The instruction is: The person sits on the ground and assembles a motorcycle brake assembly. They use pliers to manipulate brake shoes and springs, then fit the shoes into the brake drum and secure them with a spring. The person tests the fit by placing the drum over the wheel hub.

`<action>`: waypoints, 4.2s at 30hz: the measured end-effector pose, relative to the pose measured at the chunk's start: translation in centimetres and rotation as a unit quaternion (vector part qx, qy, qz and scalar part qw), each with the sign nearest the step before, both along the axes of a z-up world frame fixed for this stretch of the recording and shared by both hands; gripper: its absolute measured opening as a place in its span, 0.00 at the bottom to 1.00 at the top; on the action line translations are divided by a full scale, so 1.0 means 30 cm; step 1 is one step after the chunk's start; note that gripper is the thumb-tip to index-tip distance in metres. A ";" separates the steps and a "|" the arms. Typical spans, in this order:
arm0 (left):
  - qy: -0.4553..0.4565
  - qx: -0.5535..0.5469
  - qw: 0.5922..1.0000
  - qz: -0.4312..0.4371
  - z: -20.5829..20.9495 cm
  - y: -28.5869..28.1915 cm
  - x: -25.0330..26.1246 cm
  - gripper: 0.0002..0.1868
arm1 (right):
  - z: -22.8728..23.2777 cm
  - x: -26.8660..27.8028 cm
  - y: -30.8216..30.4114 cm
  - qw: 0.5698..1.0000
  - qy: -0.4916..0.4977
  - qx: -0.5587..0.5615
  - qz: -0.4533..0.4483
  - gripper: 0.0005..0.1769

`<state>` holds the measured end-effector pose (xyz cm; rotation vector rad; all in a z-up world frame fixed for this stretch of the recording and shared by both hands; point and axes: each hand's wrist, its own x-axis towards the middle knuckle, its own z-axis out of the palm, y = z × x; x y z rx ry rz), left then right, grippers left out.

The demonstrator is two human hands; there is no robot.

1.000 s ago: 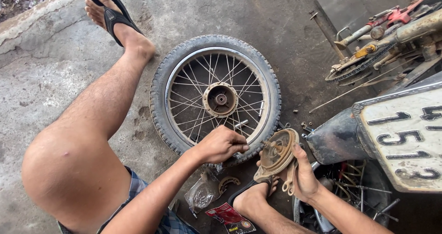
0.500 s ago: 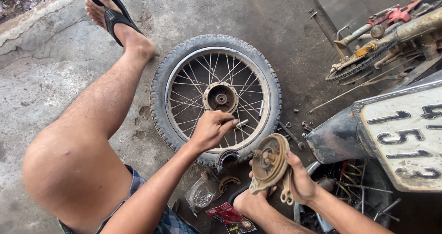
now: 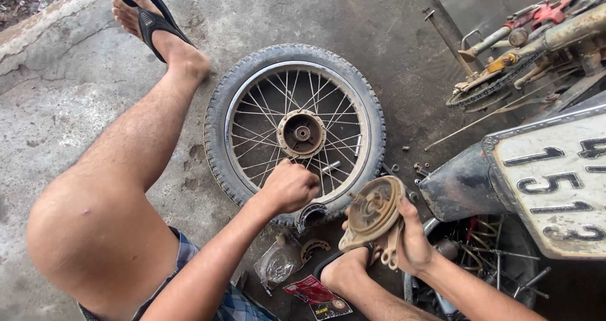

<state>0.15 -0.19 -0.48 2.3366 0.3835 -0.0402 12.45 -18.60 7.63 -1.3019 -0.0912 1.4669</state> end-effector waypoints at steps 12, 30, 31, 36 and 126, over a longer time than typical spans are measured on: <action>0.020 -0.014 0.998 0.056 0.008 0.023 -0.002 0.11 | 0.014 0.007 0.012 0.988 0.051 0.122 0.075 0.42; 0.051 0.043 0.997 0.035 0.004 0.057 -0.004 0.11 | 0.012 0.015 0.036 0.997 -0.067 0.028 -0.035 0.37; 0.030 0.029 0.999 -0.016 0.036 0.070 -0.006 0.10 | 0.012 0.016 0.044 0.989 -0.094 -0.080 -0.087 0.36; -0.241 -0.234 0.921 0.195 0.109 0.130 -0.023 0.09 | 0.009 -0.005 0.036 0.961 -0.088 -0.256 0.050 0.35; -0.116 -0.531 0.750 0.378 -0.338 0.052 -0.023 0.26 | -0.304 -0.005 0.115 0.802 -0.485 -0.273 0.218 0.20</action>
